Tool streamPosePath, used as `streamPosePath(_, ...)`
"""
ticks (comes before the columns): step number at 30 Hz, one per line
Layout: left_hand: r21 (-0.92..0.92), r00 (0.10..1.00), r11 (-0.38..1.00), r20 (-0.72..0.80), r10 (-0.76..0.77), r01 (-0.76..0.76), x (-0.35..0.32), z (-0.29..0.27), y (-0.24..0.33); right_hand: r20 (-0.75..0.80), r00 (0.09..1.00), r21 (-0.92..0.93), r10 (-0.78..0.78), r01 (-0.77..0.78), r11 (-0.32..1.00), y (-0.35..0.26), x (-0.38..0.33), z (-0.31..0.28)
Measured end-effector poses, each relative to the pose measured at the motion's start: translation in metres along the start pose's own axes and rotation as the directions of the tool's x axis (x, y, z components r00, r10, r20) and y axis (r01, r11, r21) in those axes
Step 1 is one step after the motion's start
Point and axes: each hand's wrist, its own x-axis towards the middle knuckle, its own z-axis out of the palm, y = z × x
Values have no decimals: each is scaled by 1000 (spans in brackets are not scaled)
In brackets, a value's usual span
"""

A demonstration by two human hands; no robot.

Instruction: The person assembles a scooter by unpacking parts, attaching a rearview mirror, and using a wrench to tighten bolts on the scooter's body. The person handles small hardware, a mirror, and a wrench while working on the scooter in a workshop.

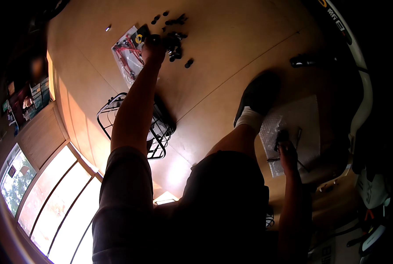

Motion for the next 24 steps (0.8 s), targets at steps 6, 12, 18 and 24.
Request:
streamPosePath(6, 133, 979, 975, 126, 160, -177, -1, -10, -8, 23, 985, 303, 172, -171, 938, -27, 1, -4)
streamPosePath(12, 399, 916, 840, 308, 256, -369, -15, -25, 24, 43, 975, 335, 216, -218, 917, -33, 0, -6)
streamPosePath(18, 261, 978, 951, 162, 128, -168, -20, -19, 7, -16, 999, 191, 38, -35, 981, -19, 5, -2)
streamPosePath(24, -7, 998, 999, 47, 43, -43, -11, -12, -10, 31, 977, 362, 212, -209, 909, -35, 2, -6)
